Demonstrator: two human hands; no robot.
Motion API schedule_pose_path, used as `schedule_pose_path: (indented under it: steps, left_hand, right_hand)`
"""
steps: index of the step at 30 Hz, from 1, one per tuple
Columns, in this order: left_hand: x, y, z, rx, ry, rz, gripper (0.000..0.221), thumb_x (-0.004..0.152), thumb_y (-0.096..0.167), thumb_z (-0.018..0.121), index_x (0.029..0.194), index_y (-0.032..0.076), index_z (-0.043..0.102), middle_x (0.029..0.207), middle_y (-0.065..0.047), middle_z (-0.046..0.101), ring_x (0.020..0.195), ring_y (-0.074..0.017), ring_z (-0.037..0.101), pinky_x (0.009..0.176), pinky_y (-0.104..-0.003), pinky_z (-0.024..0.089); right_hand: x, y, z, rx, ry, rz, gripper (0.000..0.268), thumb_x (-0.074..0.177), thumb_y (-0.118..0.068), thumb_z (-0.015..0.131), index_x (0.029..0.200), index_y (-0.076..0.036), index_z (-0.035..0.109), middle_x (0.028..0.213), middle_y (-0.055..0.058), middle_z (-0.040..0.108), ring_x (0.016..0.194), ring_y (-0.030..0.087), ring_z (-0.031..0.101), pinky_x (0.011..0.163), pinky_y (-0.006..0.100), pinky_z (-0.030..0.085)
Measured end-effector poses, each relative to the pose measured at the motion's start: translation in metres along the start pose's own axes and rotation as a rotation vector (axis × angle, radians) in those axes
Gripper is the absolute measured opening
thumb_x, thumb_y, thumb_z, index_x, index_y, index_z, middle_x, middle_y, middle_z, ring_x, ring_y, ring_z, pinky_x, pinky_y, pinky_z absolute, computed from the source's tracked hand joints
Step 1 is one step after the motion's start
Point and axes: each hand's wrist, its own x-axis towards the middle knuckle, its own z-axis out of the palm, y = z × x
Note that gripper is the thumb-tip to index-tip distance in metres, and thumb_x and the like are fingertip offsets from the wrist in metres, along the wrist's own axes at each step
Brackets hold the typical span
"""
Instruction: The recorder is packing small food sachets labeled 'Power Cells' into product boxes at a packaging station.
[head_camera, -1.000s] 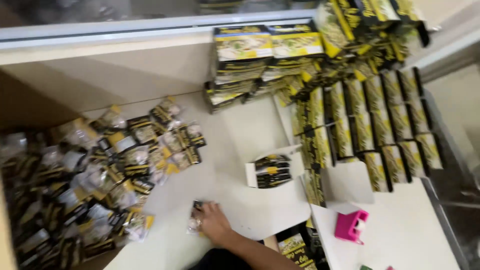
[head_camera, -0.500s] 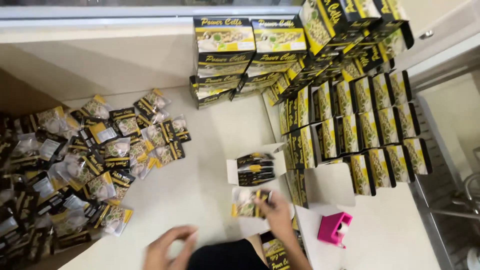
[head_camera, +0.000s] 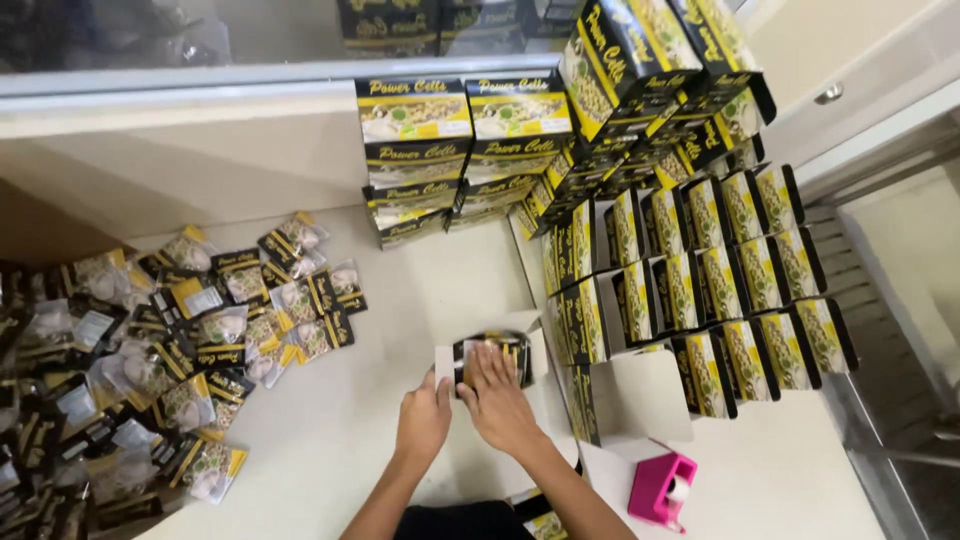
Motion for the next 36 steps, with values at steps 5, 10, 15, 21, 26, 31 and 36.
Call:
schedule_pose_path:
  steps: [5,10,15,21,26,31,36]
  left_hand:
    - [0.021,-0.053,-0.003,0.123,0.093,0.156,0.041,0.093,0.011,0.053,0.131,0.005,0.066,0.082,-0.03,0.07,0.078,-0.0455,0.072,0.072,-0.053,0.057]
    - [0.002,0.022,-0.081,0.152,0.01,0.08,0.046,0.092,0.022,0.059,0.137,0.01,0.06,0.101,-0.027,0.072,0.083,-0.0427,0.073,0.079,-0.051,0.058]
    - [-0.022,-0.003,-0.044,0.383,-0.113,0.408,0.112,0.074,0.061,0.081,0.149,-0.011,0.04,0.156,-0.033,0.034,0.144,-0.0502,0.028,0.115,-0.055,0.024]
    - [-0.029,0.004,-0.042,0.705,-0.203,0.378,0.084,0.081,0.04,0.073,0.15,0.005,0.042,0.161,-0.022,0.033,0.151,-0.0447,0.016,0.119,-0.067,0.008]
    - [-0.031,-0.057,-0.019,0.415,-0.238,0.318,0.087,0.079,0.023,0.072,0.157,0.007,0.037,0.158,-0.021,0.039,0.148,-0.0442,0.029,0.12,-0.056,0.023]
    - [-0.04,-0.098,-0.017,-0.414,0.094,-0.144,0.078,0.089,0.028,0.065,0.156,0.001,0.036,0.148,-0.023,0.056,0.136,-0.0367,0.06,0.111,-0.043,0.049]
    - [-0.037,-0.123,-0.01,-1.029,-0.166,-0.631,0.072,0.106,0.051,0.036,0.141,-0.01,0.053,0.141,-0.03,0.062,0.133,-0.0403,0.061,0.112,-0.045,0.047]
  right_hand:
    - [-0.041,0.034,-0.015,0.53,0.368,0.119,0.046,0.106,-0.005,0.052,0.152,-0.007,0.053,0.151,0.019,0.059,0.143,0.035,0.056,0.128,0.046,0.037]
    - [-0.044,0.044,-0.029,1.176,0.323,0.431,0.053,0.095,0.007,0.061,0.146,0.004,0.049,0.145,0.023,0.063,0.132,0.036,0.064,0.115,0.046,0.048]
    - [-0.01,0.005,-0.02,1.294,0.088,0.46,0.093,0.078,-0.011,0.084,0.156,-0.007,0.034,0.148,0.015,0.055,0.134,0.029,0.057,0.11,0.039,0.048]
    - [-0.009,-0.039,-0.056,0.715,-0.225,0.369,0.069,0.077,-0.036,0.084,0.136,-0.005,0.068,0.148,0.019,0.062,0.131,0.029,0.063,0.1,0.041,0.056]
    - [-0.011,-0.061,-0.026,0.318,0.01,-0.183,0.098,0.069,-0.047,0.09,0.138,0.013,0.054,0.149,0.038,0.038,0.139,0.053,0.038,0.108,0.057,0.037]
    - [-0.009,-0.056,0.025,0.692,0.049,0.353,0.038,0.105,-0.033,0.062,0.133,-0.007,0.066,0.162,0.02,0.048,0.156,0.039,0.042,0.12,0.043,0.043]
    - [0.026,-0.094,0.01,0.351,-0.045,0.47,0.061,0.091,-0.037,0.065,0.147,-0.015,0.054,0.148,0.017,0.042,0.14,0.038,0.041,0.12,0.045,0.034]
